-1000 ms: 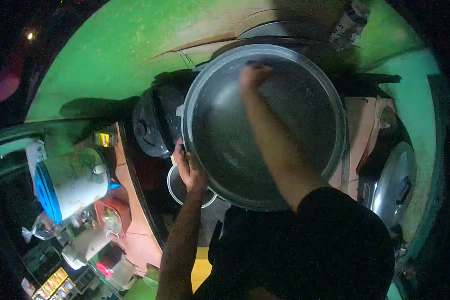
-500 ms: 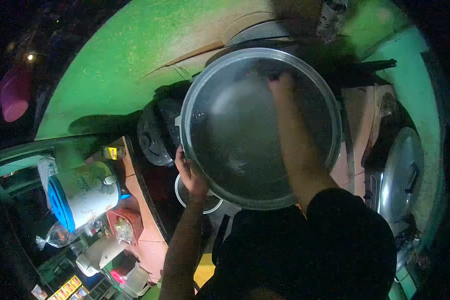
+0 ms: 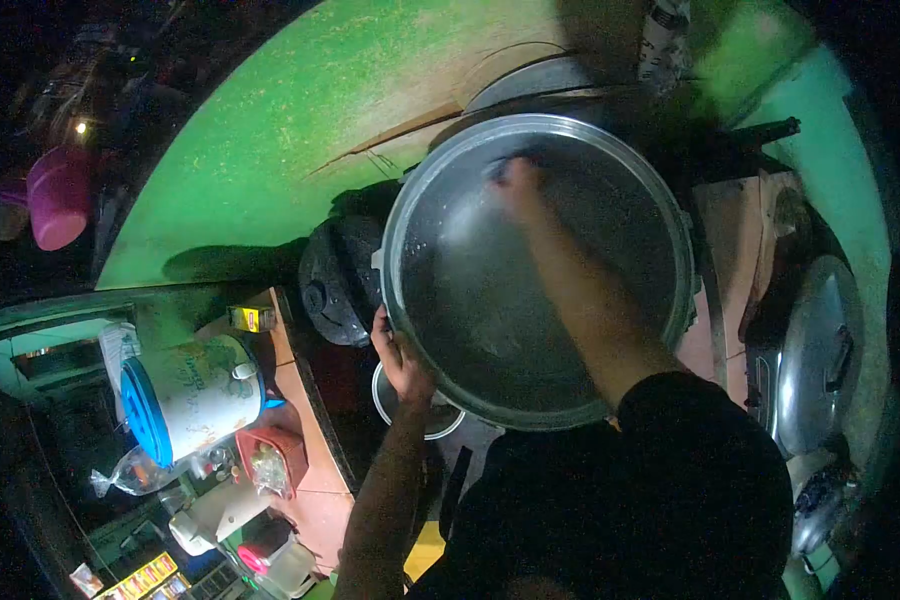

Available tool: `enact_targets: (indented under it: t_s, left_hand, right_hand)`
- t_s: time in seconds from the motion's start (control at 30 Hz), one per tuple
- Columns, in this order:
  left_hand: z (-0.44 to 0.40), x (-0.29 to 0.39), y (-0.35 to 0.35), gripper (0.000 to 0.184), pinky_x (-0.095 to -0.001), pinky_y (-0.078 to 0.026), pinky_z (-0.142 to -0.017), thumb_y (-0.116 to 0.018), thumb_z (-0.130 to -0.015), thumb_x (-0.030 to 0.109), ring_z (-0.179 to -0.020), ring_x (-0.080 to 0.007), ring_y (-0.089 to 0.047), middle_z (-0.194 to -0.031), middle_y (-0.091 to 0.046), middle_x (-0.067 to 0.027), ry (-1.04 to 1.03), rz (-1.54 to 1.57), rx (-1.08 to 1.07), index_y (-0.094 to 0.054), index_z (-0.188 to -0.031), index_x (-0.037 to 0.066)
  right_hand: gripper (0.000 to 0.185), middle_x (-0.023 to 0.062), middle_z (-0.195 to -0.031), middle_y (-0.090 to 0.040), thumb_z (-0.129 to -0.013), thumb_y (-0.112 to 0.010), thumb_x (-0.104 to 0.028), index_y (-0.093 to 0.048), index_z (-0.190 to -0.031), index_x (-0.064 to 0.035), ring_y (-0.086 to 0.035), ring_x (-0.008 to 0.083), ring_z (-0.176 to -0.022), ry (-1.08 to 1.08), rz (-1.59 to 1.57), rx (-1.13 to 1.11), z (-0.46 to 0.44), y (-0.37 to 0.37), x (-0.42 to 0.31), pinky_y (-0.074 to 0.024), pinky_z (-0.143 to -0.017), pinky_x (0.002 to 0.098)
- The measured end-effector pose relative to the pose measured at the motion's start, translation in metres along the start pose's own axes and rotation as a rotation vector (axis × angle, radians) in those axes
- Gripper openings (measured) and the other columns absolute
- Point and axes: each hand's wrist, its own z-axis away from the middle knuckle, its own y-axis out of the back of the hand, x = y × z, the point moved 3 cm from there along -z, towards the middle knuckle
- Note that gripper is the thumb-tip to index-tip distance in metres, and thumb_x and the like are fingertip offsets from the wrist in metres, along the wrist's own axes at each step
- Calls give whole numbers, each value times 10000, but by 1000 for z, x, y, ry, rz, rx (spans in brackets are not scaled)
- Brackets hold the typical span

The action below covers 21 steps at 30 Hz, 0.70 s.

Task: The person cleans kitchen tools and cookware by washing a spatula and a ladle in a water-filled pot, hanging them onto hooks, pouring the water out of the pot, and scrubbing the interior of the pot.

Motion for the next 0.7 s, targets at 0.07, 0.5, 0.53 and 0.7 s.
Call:
enact_targets:
  t_s: [0.07,0.5,0.53,0.7]
  left_hand:
    - [1,-9,7,424,-349,-378,-967,-380,-1005,201,-1117,-206,-468,-1259,-446,-125,18,-19,19,-314,-1372,0]
    - [0,-6,3,445,-352,-363,-988,-401,-984,175,-1135,-217,-457,-1276,-436,-131,-7,-37,13,-321,-1381,-11]
    - [1,-1,2,445,-350,-375,-979,-399,-990,185,-1124,-216,-466,-1270,-438,-130,12,-75,40,-316,-1381,-10]
    - [0,0,-1,437,-344,-391,-966,-401,-988,167,-1108,-211,-477,-1259,-445,-126,16,-30,22,-309,-1377,-9]
  right_hand:
    - [492,215,-1029,-631,-729,-781,-347,-603,-1009,17,-617,361,-974,-96,55,182,-17,8,72,-489,-795,454]
    - [159,124,-815,-649,-698,-724,-53,-619,-817,-52,-631,233,-708,107,-510,318,19,-40,-86,-506,-640,362]
    - [157,127,-832,-641,-716,-705,-52,-611,-843,-42,-630,227,-710,-222,-690,276,1,-18,-59,-517,-654,350]
    - [347,157,-1075,-642,-859,-627,-123,-569,-1176,6,-643,275,-974,-273,107,398,15,73,81,-534,-835,379]
